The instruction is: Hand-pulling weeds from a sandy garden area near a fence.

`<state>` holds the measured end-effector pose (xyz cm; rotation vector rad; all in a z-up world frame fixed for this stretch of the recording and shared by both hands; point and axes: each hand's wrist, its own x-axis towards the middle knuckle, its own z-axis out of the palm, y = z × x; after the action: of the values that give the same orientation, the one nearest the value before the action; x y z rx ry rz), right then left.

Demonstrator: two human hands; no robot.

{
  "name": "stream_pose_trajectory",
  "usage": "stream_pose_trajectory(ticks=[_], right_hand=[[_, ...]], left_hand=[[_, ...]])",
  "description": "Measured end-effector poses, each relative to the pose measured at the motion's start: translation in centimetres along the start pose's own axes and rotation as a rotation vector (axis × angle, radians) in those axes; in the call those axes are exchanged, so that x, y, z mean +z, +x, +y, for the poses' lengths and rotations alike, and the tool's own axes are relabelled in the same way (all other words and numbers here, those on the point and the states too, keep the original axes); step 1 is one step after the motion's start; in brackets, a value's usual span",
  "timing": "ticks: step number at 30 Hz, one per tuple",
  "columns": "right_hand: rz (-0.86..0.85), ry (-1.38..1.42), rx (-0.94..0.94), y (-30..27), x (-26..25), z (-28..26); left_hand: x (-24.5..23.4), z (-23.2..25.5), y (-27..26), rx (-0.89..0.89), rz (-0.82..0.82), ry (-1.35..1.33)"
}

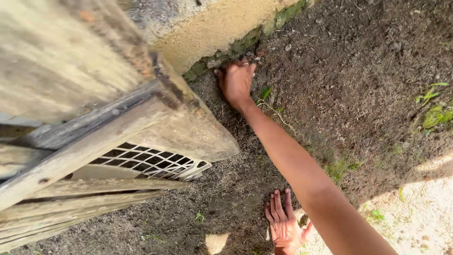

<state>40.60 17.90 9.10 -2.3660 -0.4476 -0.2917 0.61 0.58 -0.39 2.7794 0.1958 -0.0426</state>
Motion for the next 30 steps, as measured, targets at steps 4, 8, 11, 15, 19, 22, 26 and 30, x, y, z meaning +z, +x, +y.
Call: stream_pose_trajectory(ticks=[4,8,11,15,19,22,26,30], right_hand=[[0.115,-0.023,0.004,-0.6,1.3,1.5],[-0.406,0.344,-0.048,-1.7,-1.9,1.5],[-0.505,0.186,-0.149,-2.7,-3.1,-0.2],[-0.486,0.205,-0.007,-4.2,-0.7,-0.5],[-0.546,0.197,-0.055,-4.5,-0.8,0.3],[-0.744,0.025,-0.047,-4.3,-7.1,0.9],[-0.449,0.129,-0.09,-5.7,-15.6,5.5],[-0.865,-0.082,-0.022,-8.2,-22.7,11.1]], left_hand=[[-0.5,-0.1,0.8,0.026,-0.055,-0.098],[4.2,-1.2,-0.2,0.028,0.09,0.197],[6.1,-1.9,-0.5,0.062,0.248,0.462],[5.1,-1.5,-0.3,0.054,0.2,0.529],[0.3,0.4,1.1,0.0,0.056,-0.05],[0.9,0.2,0.6,0.04,0.136,0.203],[-0.3,1.0,1.0,-0.045,0.054,0.061],[-0.3,0.8,1.4,-0.057,0.028,0.035]])
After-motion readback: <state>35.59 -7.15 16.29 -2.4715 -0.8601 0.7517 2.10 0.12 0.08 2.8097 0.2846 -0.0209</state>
